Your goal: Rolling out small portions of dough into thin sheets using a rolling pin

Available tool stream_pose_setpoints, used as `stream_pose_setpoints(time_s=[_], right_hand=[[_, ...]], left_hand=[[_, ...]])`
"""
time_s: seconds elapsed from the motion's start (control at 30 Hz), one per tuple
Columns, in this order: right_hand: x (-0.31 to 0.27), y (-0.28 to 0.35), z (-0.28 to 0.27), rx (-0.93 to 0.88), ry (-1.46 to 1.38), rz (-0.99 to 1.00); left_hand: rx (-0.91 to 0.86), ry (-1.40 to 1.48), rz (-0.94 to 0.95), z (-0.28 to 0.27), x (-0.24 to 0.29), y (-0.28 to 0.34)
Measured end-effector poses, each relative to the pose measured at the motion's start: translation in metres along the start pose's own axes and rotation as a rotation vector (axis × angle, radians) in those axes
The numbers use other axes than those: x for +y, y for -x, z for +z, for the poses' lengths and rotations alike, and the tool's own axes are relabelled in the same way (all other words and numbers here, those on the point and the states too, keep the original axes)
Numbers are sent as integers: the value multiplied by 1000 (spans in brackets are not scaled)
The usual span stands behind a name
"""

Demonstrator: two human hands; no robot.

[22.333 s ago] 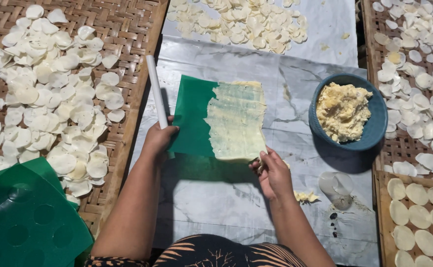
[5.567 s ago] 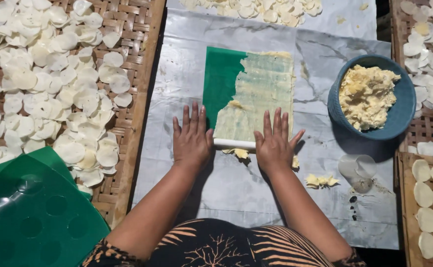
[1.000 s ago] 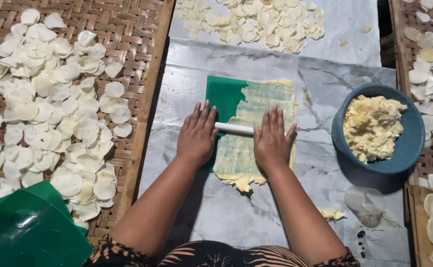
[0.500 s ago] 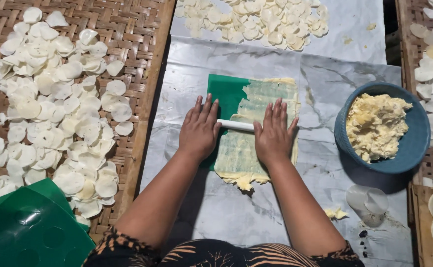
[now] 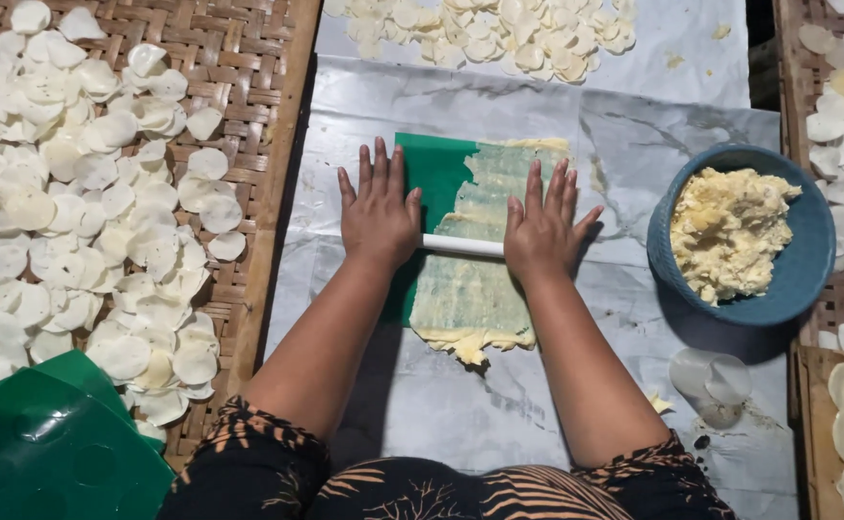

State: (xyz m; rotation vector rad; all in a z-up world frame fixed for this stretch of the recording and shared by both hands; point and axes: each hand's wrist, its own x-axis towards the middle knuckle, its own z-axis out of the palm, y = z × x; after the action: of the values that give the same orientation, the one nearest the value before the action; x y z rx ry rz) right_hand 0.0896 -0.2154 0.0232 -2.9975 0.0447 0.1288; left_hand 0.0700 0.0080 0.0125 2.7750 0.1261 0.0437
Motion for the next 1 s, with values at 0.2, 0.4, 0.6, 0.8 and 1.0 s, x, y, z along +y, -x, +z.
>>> stream_pose_setpoints(time_s=[0.2,0.4,0.6,0.8,1.0], right_hand=[[10,41,13,-2,42,-86],[25,105,22,50,-2,-175],[38,70,21,-15,-95,-101],[20,45,13,-20,-19,-14],[31,86,21,-34,37,-70]], left_hand=[[39,-46,33,9,-4,46],[-28,-64,43,10,-7,114],[-2,-27,-2,-3,-7,88],[-14,-21,-8,-5,7,56],[-43,-50,-16,2,9,106]])
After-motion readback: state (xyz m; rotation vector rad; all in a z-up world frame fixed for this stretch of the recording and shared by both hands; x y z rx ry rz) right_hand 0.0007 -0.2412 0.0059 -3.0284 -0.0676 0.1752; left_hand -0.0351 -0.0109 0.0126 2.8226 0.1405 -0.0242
